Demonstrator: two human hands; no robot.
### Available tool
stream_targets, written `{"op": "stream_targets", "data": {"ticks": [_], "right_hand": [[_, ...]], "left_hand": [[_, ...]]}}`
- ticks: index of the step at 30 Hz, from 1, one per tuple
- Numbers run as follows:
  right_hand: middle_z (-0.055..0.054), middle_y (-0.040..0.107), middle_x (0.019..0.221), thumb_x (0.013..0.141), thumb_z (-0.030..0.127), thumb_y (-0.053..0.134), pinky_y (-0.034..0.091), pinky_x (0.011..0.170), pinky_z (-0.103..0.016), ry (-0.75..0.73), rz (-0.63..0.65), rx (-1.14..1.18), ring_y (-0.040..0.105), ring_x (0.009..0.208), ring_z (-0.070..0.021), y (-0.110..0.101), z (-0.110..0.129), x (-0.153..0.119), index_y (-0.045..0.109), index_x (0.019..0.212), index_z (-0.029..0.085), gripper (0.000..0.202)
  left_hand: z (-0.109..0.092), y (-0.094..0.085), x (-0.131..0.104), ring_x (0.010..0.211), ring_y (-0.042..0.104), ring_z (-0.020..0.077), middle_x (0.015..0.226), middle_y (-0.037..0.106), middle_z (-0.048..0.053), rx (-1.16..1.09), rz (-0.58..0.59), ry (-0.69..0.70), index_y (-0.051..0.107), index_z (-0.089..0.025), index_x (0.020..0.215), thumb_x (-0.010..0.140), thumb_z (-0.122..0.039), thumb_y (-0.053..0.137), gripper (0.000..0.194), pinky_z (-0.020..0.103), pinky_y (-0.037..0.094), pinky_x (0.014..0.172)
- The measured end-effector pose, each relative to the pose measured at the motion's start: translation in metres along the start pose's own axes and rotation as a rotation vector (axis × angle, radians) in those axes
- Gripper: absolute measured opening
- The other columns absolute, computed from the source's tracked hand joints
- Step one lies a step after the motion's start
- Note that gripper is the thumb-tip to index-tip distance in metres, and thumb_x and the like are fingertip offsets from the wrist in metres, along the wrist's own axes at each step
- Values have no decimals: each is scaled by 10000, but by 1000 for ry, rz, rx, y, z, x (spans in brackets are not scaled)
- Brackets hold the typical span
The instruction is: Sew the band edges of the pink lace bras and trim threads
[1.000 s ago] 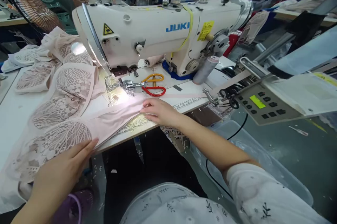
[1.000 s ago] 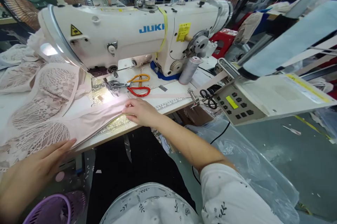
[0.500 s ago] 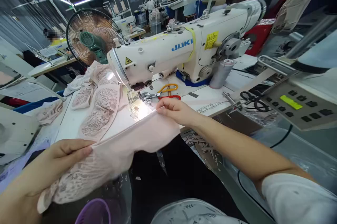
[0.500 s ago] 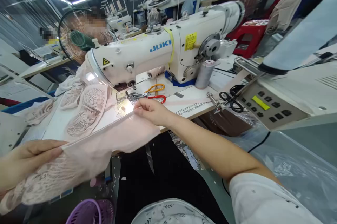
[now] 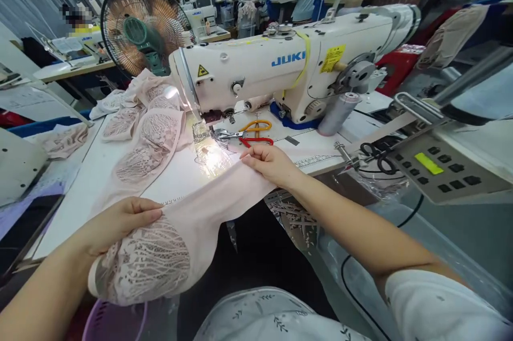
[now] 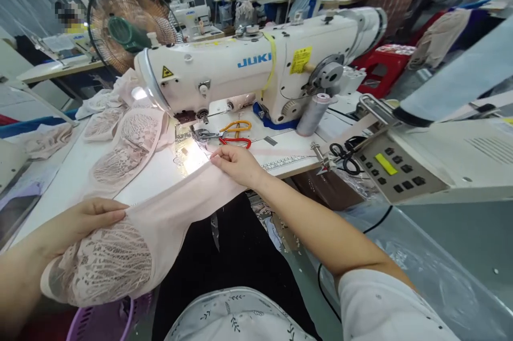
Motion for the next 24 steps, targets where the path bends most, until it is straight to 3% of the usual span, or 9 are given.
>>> {"op": "stream_targets", "data": {"ticks": [3,8,14,18,20,24], "right_hand": [[64,404,529,789,388,533,286,511,-232,-10,-7,-217,373,510,-99,6,-10,9,641,805,165,249],[7,580,636,775,259,531,341,569,-241,-27,-2,-437,496,607,-134,19,-18,29,599,704,166,135],[2,561,567,808,262,531,318,525,-249,-33,12,-637,485,550,-146,18,-21,46,544,625,179,202],[-75,659,791,862,218,460,407,638,-289,-52,-38,-730,570,733,-200,13,-15,44,626,802,160,186],[-112,672,933,887,214,441,449,756,-328,-169,8,-774,590,883,-228,22,-6,35,651,922,148,223],[-143,588,1282,935,300,459,414,999,-433,-578,351,-893,507,1203,-279,66,8,-8,600,1194,144,333]], "left_hand": [[-1,-15,25,628,603,187,667,671,13,239,13,32,677,-206,686,688,-542,667,336,297,500,656],[-19,-38,64,518,450,144,518,484,-21,617,51,92,561,-201,545,660,-537,612,358,263,399,570],[-32,-55,88,583,519,170,599,593,-5,686,126,41,646,-203,644,594,-490,633,291,261,407,599],[-35,-57,96,605,516,160,616,603,-6,737,173,40,650,-194,641,598,-468,631,279,243,395,608],[-36,-55,98,610,503,149,614,592,-10,783,197,62,641,-182,643,631,-461,595,283,232,389,611],[-35,-54,97,582,437,117,583,534,-24,853,215,93,620,-158,645,703,-420,521,286,210,351,583]]}}
Point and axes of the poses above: each hand's wrist, its own x-axis towards the middle knuckle, its own y-axis out of the palm, z = x × y, the point moved 8 cm from there along x, towards the middle knuckle
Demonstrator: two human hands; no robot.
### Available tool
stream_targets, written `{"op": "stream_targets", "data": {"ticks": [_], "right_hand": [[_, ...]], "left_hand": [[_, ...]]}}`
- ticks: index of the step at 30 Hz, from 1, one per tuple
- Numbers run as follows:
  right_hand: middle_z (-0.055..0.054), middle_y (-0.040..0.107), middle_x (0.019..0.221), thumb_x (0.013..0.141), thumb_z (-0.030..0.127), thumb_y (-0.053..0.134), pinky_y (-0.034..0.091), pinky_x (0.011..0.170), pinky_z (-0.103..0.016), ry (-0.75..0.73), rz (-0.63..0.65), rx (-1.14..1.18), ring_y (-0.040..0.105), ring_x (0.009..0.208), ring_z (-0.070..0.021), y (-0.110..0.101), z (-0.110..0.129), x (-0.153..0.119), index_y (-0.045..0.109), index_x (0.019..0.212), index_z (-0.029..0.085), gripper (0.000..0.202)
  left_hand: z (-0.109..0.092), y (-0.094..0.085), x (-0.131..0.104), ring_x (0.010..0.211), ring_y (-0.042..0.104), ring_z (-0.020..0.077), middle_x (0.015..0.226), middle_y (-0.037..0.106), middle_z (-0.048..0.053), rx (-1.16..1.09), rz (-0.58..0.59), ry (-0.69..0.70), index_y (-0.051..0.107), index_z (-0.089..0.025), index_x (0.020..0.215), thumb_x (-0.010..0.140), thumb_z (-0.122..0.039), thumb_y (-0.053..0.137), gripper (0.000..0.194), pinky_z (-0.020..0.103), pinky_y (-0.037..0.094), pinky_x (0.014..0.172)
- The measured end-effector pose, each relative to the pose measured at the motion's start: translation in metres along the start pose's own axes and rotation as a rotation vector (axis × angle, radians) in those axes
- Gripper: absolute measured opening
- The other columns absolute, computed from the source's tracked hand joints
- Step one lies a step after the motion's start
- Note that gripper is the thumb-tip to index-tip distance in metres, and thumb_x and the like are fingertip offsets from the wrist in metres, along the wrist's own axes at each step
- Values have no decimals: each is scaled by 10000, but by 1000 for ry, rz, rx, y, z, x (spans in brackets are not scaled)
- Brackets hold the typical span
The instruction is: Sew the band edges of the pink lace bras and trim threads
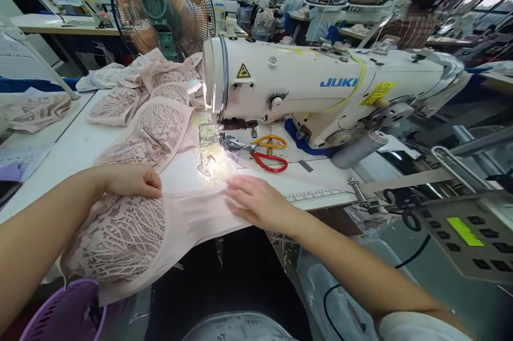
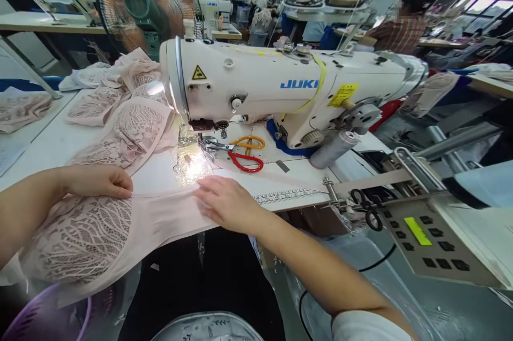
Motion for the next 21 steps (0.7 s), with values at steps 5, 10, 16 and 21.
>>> {"op": "stream_targets", "data": {"ticks": [5,10,16,21], "right_hand": [[-159,441,1447,943,404,468,355,1065,-533,37,192,-107,360,1358,-337,14,17,-24,529,1313,164,445],[-184,354,1496,951,475,424,330,1090,-531,48,160,-114,302,1397,-320,5,18,-20,472,1375,131,548],[-213,353,1486,898,551,491,312,1088,-569,109,245,-136,313,1389,-340,14,6,-6,445,1393,98,673],[-204,415,1454,897,576,469,348,1061,-573,45,251,-113,366,1358,-343,15,14,-7,488,1350,103,655]], "left_hand": [[2,7,-1,554,418,115,575,517,-21,-20,15,0,605,-166,629,723,-404,525,269,211,338,544],[4,12,-3,548,449,128,605,542,-4,-51,19,-23,594,-179,638,753,-428,512,286,220,353,535],[4,15,-3,541,407,125,600,484,-9,7,-6,-6,500,-191,594,765,-449,475,310,223,334,525],[6,18,-3,543,394,124,592,461,-15,2,-15,-9,482,-189,594,776,-448,463,317,230,334,533]]}}
Point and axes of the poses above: each hand's wrist, its own x-axis towards the middle knuckle, its own y-axis out of the palm, z = x × y, the point moved 8 cm from there along x, towards the middle knuckle
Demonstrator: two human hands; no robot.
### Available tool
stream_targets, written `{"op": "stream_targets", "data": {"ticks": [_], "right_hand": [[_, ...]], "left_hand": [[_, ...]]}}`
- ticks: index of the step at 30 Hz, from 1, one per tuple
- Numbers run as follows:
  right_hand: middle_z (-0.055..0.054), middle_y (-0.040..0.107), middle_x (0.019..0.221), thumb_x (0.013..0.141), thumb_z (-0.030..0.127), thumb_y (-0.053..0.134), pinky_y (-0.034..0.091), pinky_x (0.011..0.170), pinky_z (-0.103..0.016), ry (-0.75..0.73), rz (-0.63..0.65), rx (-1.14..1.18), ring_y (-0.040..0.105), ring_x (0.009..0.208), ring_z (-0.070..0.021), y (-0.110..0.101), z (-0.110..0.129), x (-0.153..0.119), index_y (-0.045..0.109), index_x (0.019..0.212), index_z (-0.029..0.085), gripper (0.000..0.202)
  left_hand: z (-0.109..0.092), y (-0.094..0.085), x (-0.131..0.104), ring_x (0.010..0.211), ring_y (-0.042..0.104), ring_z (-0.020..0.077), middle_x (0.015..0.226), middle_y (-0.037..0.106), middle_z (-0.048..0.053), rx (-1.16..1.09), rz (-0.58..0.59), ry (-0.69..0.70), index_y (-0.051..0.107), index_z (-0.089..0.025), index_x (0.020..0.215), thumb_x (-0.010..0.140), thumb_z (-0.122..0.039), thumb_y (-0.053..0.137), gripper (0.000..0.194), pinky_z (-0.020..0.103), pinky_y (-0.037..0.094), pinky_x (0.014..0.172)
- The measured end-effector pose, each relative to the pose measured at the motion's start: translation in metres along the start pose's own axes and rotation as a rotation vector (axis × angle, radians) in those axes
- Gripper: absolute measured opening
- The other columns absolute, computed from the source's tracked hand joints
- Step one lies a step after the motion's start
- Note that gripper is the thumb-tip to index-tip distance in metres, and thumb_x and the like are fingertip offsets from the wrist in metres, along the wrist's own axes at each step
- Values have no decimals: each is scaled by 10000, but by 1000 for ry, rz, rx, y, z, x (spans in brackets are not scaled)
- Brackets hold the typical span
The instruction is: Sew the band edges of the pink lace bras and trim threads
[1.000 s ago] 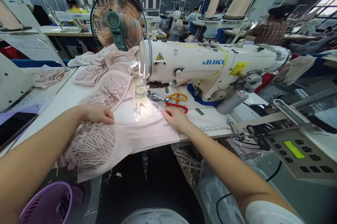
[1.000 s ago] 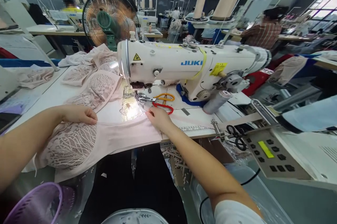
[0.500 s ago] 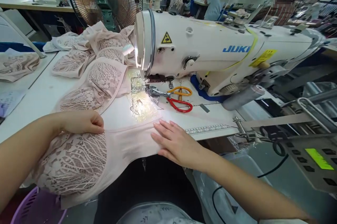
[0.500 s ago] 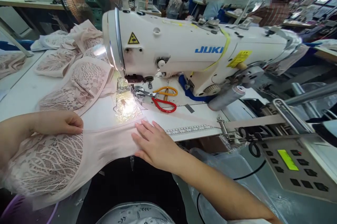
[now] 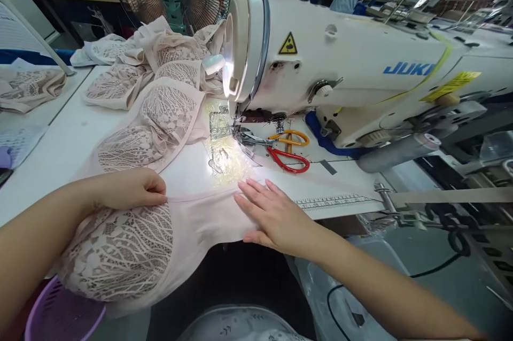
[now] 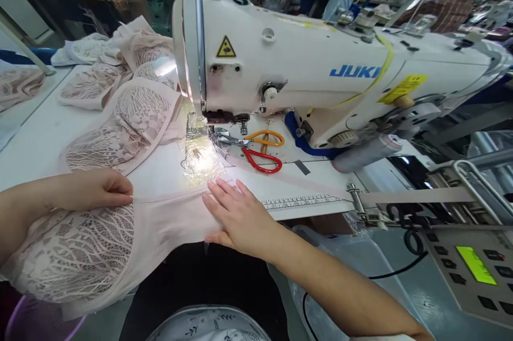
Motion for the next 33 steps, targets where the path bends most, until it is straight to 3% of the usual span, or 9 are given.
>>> {"op": "stream_targets", "data": {"ticks": [4,7,9,12,14,18,25,28,33], "right_hand": [[-170,522,1373,955,445,421,380,1051,-507,48,-126,57,443,1303,-302,-15,-10,-2,566,1244,132,451],[-146,599,1263,946,311,454,410,1015,-433,121,-226,141,524,1195,-258,-28,-24,5,594,1164,153,304],[-122,650,1091,893,262,534,462,887,-396,182,-170,196,576,1034,-250,-25,-34,13,628,1037,168,196],[-44,602,789,808,191,614,430,671,-293,264,-77,318,550,775,-190,-14,-45,21,617,838,181,32],[-13,549,725,777,133,605,379,612,-250,289,-72,407,511,703,-155,-11,-48,22,582,774,181,53],[-18,543,793,712,42,534,356,601,-230,297,-52,468,494,699,-138,-12,-45,15,505,716,181,142],[-19,612,807,749,79,459,387,604,-238,223,-104,564,546,696,-150,-38,-25,-6,472,855,196,158],[-30,662,889,769,91,484,422,630,-241,191,-26,624,583,723,-153,-36,-17,-9,489,1097,187,341],[-113,661,1038,775,217,645,450,660,-284,379,97,383,635,838,-231,-16,-29,-8,431,1362,147,628]], "left_hand": [[-3,0,-6,541,412,122,588,473,-16,-35,-45,25,494,-181,586,803,-457,465,352,230,336,538],[-7,1,-15,664,546,166,724,619,5,-93,-75,73,654,-190,764,824,-478,470,348,239,403,625],[-6,0,-21,752,594,196,836,676,12,-132,-122,84,699,-228,985,809,-507,491,390,250,431,672],[-1,-1,-27,637,566,184,725,655,1,-123,-188,34,623,-275,1226,774,-565,509,548,245,410,569],[0,1,-30,603,548,177,737,654,7,-117,-212,27,618,-291,1233,765,-577,517,558,243,400,529],[-11,-1,-37,850,611,228,1046,683,42,-117,-251,86,705,-283,1032,732,-536,574,414,252,478,690],[-43,-27,-48,630,530,166,712,629,13,162,-103,31,669,-218,772,699,-424,574,238,237,392,555],[-52,-45,-38,603,508,160,662,583,10,252,-36,73,609,-209,681,697,-409,571,204,244,381,545],[-53,-74,-12,763,579,209,869,636,64,349,-290,117,583,-198,683,685,-414,541,220,274,432,652]]}}
Point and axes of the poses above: each hand's wrist, its own x-axis towards the middle knuckle, its own y-axis out of the palm, z = x × y, the point moved 8 cm from there along x, towards the middle knuckle
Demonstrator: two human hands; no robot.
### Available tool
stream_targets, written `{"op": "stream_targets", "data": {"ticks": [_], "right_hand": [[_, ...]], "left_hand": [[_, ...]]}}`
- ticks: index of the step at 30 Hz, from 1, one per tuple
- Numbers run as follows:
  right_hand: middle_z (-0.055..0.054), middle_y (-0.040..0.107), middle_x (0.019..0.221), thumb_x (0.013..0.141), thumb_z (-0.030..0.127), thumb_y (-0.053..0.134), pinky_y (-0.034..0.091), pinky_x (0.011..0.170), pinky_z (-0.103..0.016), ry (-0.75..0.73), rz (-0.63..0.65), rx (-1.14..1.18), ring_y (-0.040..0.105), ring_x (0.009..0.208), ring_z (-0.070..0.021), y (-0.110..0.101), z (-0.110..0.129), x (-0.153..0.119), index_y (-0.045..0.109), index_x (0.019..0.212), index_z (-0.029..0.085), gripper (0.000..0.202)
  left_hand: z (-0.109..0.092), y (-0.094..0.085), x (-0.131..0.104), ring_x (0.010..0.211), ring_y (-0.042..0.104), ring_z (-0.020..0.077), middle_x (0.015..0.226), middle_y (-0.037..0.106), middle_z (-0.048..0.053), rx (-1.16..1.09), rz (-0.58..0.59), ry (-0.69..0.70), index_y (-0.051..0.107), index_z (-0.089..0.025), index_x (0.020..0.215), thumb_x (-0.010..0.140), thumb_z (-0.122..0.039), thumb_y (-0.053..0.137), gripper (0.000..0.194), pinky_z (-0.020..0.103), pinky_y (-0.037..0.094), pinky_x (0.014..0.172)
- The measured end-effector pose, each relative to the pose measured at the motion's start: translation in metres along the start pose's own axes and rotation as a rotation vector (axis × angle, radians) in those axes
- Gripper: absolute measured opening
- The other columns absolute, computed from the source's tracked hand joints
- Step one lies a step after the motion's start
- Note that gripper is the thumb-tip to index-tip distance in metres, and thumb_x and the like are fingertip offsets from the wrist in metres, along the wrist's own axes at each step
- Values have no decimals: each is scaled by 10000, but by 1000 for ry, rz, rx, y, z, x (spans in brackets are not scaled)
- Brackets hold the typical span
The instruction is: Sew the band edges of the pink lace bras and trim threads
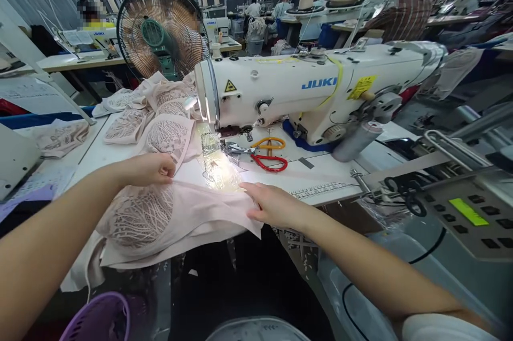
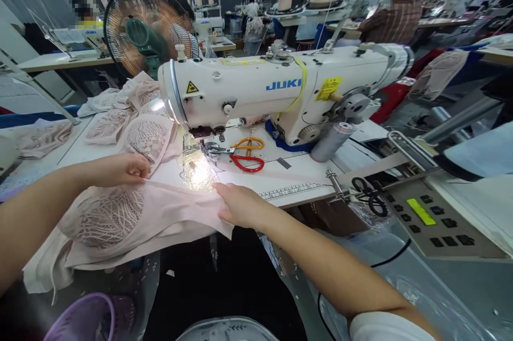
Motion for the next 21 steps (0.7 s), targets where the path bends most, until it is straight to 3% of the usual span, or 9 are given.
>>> {"op": "stream_targets", "data": {"ticks": [4,7,10,12,15,18,21], "right_hand": [[-113,639,1035,762,412,710,439,622,-275,65,-72,-69,638,820,-234,-8,-11,1,523,1282,162,606],[-92,641,980,851,358,630,420,642,-269,94,-132,-71,616,823,-208,-17,-19,3,557,1218,159,423],[-61,636,894,851,279,629,381,622,-260,77,-151,-83,588,831,-201,-19,-20,11,608,1065,172,241],[-46,621,836,843,244,621,336,564,-255,62,-137,-111,570,768,-185,-16,-18,17,614,886,180,77],[-33,609,761,847,175,557,281,505,-262,62,-94,-153,549,673,-166,-11,-17,25,580,753,188,98],[-60,636,808,852,131,507,310,523,-277,54,-118,-248,581,737,-197,-14,-17,30,607,786,183,130],[-110,657,938,865,131,494,398,596,-301,93,-202,-332,608,865,-248,-21,-19,29,643,876,161,152]], "left_hand": [[7,13,2,781,603,209,921,666,57,-102,-98,-53,583,-203,762,746,-489,493,300,277,445,673],[14,19,-2,730,598,203,794,660,30,-104,-210,-92,573,-205,817,787,-502,447,324,282,445,673],[18,21,-5,760,613,233,789,657,57,28,-328,-153,560,-198,826,823,-432,400,283,316,461,684],[6,21,-10,915,617,294,949,669,127,232,-451,-146,596,-173,882,849,-344,359,294,396,468,798],[-31,31,-26,1122,553,336,1176,616,194,470,-646,-30,629,-113,1059,896,-250,291,399,510,358,1020],[-59,64,-37,1111,575,317,1180,633,188,457,-595,86,612,-106,1178,935,-329,317,443,471,436,983],[-64,93,-42,1217,508,389,1318,566,198,449,-506,113,575,-150,1276,923,-456,389,503,550,446,961]]}}
Point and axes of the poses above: each hand's wrist, its own x-axis towards the middle knuckle, its own y-axis out of the palm, z = x × y, the point moved 8 cm from there along x, towards the middle knuckle
